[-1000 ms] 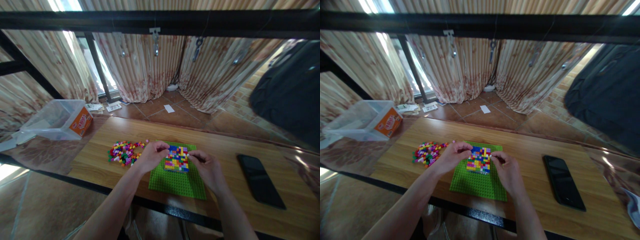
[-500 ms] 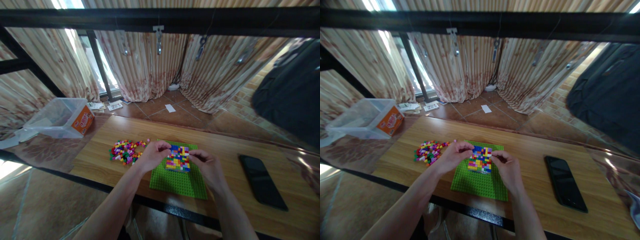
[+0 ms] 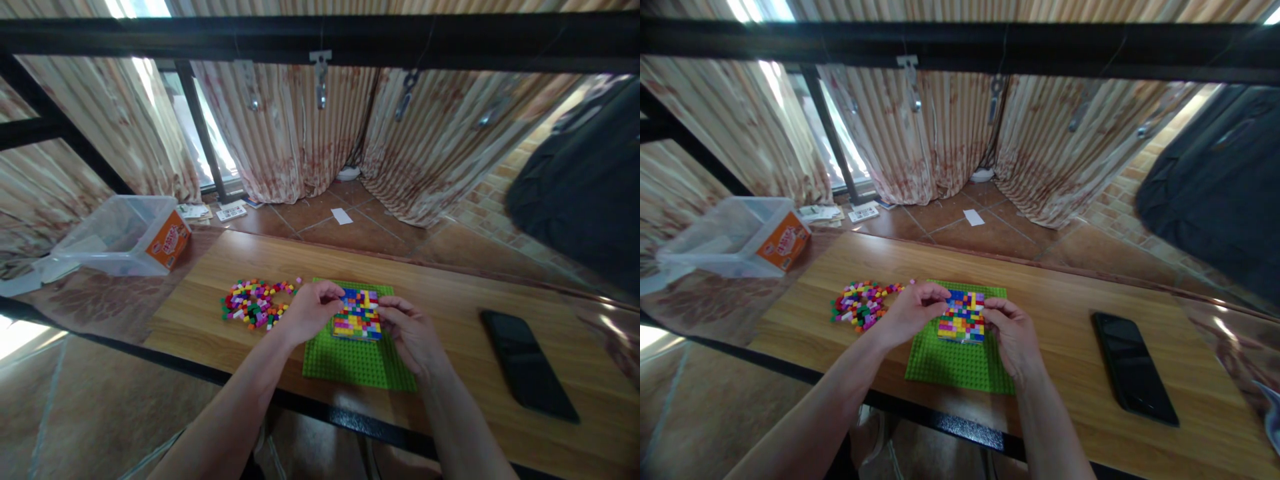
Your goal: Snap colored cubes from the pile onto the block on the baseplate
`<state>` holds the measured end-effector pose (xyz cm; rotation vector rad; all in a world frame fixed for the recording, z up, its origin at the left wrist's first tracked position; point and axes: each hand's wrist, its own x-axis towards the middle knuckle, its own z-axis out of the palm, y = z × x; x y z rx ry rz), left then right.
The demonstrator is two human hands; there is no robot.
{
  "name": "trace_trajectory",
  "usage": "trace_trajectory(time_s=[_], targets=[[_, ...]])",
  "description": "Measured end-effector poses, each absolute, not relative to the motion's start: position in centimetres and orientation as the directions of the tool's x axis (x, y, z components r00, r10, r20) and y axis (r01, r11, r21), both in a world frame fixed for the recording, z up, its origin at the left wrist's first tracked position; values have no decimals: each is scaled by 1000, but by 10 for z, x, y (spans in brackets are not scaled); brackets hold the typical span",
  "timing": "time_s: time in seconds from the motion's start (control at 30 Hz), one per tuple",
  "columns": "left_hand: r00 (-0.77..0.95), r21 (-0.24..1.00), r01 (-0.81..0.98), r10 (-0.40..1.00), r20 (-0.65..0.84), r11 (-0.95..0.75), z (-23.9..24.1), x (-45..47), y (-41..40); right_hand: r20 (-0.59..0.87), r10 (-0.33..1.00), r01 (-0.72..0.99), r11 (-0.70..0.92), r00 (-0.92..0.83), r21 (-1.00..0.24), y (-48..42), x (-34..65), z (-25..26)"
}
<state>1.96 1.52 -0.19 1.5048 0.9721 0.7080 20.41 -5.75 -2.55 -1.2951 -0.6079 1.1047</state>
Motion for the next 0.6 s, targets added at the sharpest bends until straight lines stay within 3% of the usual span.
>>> trace_trajectory(time_s=[0.23,0.43,0.6], targets=[[477,982,184,877,-63,-30,-6,20,16,-240,890,-333,-108,387,-937,-58,201,-25],[467,983,176,884,-29,-61,-1,10,20,-191,880,-265,-77,436,-961,-60,207,-22],[380,946,295,925,12,-133,-3,-8,33,-153,830,-109,-112,537,-988,-57,212,-26]])
